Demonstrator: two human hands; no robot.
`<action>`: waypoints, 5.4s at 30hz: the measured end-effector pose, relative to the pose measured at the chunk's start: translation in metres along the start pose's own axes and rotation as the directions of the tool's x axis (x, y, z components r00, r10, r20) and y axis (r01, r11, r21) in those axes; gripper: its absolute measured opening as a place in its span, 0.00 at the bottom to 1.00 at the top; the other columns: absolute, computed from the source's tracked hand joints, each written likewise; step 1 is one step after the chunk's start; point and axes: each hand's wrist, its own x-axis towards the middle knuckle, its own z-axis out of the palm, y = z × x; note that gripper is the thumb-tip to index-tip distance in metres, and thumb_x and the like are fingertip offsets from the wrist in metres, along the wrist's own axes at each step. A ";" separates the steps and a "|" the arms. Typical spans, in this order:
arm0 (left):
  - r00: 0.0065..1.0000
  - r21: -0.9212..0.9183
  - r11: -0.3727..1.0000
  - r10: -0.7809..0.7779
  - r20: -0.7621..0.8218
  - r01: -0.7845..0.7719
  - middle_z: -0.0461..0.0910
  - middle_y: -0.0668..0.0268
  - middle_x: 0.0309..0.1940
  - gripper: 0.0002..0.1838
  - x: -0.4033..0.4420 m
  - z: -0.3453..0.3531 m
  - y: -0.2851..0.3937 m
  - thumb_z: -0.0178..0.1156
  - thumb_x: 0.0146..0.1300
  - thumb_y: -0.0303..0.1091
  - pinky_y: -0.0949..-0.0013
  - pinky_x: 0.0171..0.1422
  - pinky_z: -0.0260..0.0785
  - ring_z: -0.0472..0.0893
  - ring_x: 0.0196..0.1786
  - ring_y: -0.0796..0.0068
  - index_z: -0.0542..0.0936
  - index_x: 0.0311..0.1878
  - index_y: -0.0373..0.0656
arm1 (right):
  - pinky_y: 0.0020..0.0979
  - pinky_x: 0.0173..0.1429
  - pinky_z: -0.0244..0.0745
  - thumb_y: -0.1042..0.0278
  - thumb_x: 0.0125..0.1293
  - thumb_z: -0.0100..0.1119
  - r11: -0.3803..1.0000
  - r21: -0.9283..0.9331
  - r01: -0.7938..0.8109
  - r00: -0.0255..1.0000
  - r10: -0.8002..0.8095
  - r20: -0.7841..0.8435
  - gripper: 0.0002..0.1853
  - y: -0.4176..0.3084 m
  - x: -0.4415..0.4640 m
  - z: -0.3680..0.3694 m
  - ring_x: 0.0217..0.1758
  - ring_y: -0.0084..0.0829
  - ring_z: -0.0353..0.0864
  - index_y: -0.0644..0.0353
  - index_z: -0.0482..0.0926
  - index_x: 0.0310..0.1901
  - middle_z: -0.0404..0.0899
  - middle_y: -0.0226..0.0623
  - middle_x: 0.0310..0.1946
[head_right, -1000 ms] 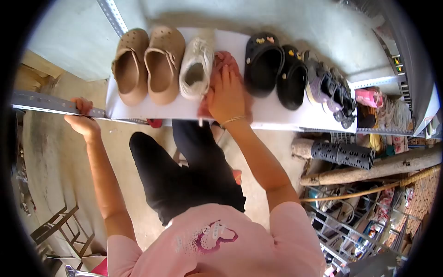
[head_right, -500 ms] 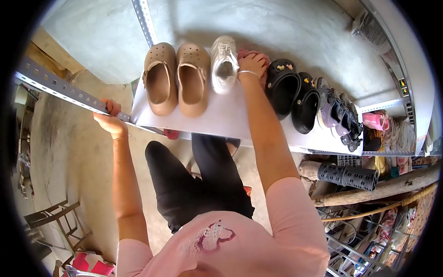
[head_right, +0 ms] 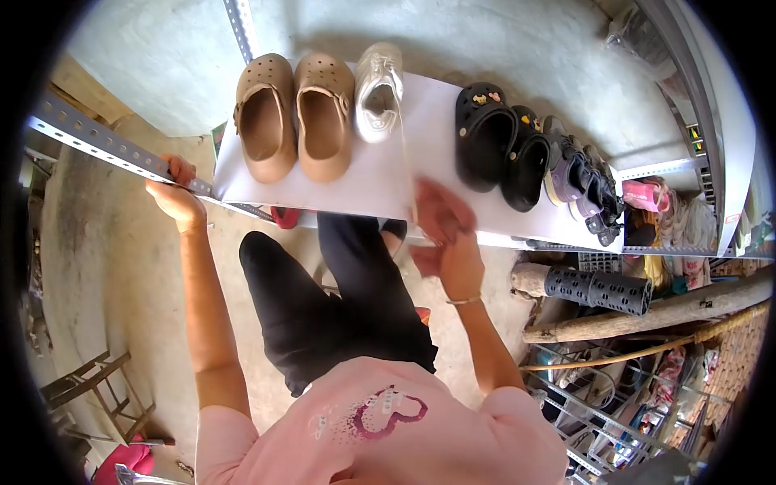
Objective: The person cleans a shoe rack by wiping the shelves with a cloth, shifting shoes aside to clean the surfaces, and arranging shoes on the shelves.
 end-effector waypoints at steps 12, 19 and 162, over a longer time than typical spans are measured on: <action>0.997 0.000 0.997 0.079 0.014 -0.079 0.51 0.73 0.14 0.17 0.003 0.000 -0.005 0.37 0.59 0.44 0.74 0.23 0.45 0.50 0.17 0.81 0.58 0.19 0.45 | 0.32 0.36 0.69 0.66 0.54 0.64 0.963 0.241 0.121 0.983 -0.151 0.108 0.27 -0.052 0.064 -0.057 0.37 0.31 0.73 0.58 0.71 0.57 0.72 0.36 0.37; 0.994 0.014 0.994 0.112 0.004 -0.112 0.53 0.72 0.14 0.17 0.008 -0.003 -0.009 0.38 0.60 0.43 0.75 0.20 0.43 0.52 0.16 0.82 0.60 0.19 0.43 | 0.37 0.39 0.71 0.53 0.59 0.59 0.951 0.173 0.257 0.921 -0.295 0.256 0.27 -0.115 0.157 0.019 0.30 0.43 0.78 0.45 0.68 0.60 0.79 0.42 0.31; 0.998 -0.010 0.998 0.065 0.019 -0.065 0.57 0.74 0.14 0.20 0.007 -0.009 -0.016 0.32 0.64 0.45 0.76 0.20 0.44 0.56 0.16 0.83 0.64 0.22 0.45 | 0.37 0.37 0.75 0.64 0.61 0.53 0.749 0.264 0.607 0.736 -0.656 0.169 0.14 -0.259 0.115 -0.007 0.32 0.42 0.81 0.47 0.78 0.49 0.79 0.44 0.38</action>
